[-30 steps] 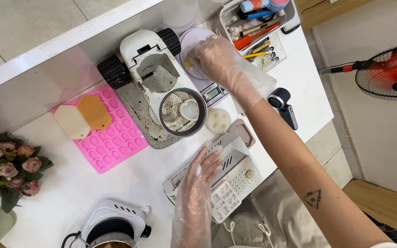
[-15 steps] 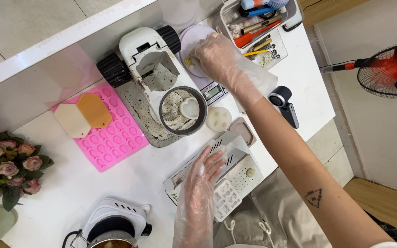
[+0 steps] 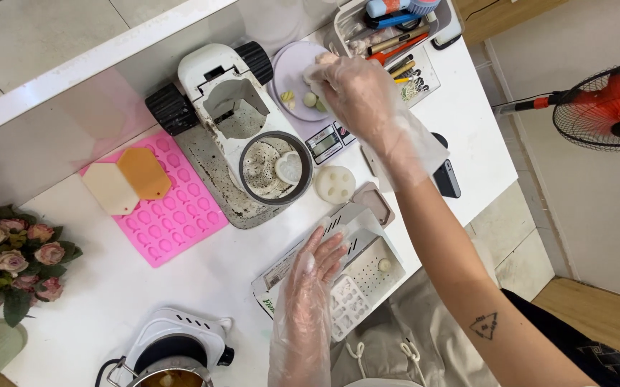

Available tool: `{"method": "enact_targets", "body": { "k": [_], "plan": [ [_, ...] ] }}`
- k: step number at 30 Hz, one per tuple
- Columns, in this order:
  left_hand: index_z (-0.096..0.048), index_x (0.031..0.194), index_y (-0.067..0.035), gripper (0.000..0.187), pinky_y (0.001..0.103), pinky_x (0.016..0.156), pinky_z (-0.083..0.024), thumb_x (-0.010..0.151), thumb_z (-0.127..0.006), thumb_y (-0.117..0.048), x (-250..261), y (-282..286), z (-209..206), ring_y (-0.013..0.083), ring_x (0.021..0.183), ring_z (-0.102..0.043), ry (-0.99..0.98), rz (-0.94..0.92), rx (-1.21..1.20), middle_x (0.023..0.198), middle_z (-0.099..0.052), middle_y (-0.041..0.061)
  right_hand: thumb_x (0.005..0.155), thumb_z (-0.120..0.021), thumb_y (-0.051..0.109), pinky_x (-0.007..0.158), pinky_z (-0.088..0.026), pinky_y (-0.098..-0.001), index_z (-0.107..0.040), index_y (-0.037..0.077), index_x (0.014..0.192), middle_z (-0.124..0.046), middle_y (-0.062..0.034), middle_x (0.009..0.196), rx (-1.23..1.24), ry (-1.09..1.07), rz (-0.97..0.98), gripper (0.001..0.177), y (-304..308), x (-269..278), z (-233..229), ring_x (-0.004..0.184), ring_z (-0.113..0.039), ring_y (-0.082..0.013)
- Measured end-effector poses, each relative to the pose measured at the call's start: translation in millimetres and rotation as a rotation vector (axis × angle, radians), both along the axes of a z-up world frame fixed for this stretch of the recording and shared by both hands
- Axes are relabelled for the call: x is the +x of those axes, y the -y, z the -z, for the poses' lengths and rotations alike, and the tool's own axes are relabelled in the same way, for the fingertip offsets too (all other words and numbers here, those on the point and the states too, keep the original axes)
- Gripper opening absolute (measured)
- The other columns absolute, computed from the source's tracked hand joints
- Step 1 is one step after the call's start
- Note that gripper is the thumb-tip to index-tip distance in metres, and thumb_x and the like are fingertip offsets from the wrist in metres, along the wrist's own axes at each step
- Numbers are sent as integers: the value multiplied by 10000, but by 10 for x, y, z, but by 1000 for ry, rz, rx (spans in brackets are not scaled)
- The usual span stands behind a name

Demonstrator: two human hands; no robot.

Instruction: The person is preparing wax components and molds for candle making.

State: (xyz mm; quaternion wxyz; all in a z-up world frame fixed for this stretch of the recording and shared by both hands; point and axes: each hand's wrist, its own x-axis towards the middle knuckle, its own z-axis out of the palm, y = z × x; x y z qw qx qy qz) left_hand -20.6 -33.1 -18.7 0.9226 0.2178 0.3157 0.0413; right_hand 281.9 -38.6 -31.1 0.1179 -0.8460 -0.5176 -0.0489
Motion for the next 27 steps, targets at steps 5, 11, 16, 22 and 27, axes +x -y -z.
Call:
{"method": "enact_targets", "body": {
  "k": [5, 11, 16, 22, 27],
  "plan": [
    [-549, 1400, 46, 726, 399, 1140, -365, 950, -511, -523, 69, -117, -537, 231, 1302, -606, -181, 60, 35, 1296, -697, 174, 994, -734, 138, 781, -607, -353, -772, 87, 1127, -744, -116, 1031, 143, -252, 259, 148, 556, -334, -76, 882, -724, -220],
    [-667, 1234, -45, 521, 325, 901, -475, 937, -600, -467, 90, 346, -412, 162, 1032, -638, -185, 182, 235, 1105, -741, 95, 1019, -686, 81, 919, -568, -321, -670, 16, 1317, -731, -140, 1135, 560, -557, 521, 305, 1260, -1228, -293, 1002, -690, -198],
    [-662, 1006, -71, 591, 364, 673, -592, 926, -567, -648, 183, 592, -906, 195, 763, -709, -87, 712, 966, 827, -706, 66, 1009, -668, 100, 887, -598, -308, -639, 10, 1295, -719, -115, 1152, 889, -767, 688, 301, 1486, -1613, -562, 1042, -699, -167],
    [-646, 823, -34, 636, 435, 667, -539, 946, -570, -654, 9, 1101, -1093, 309, 680, -669, 153, 948, 1119, 723, -665, 126, 998, -685, 119, 867, -604, -300, -655, 25, 1287, -733, -103, 1117, 1076, -824, 726, 305, 1780, -1731, -871, 1046, -721, -165],
    [-625, 825, -20, 583, 457, 680, -529, 1033, -493, -548, -136, 1552, -951, 338, 687, -656, 202, 980, 1114, 717, -654, 156, 997, -725, 154, 861, -584, -298, -661, 22, 1291, -693, -105, 1195, 1135, -699, 643, 329, 2100, -1731, -921, 1036, -663, -136]
  ]
}}
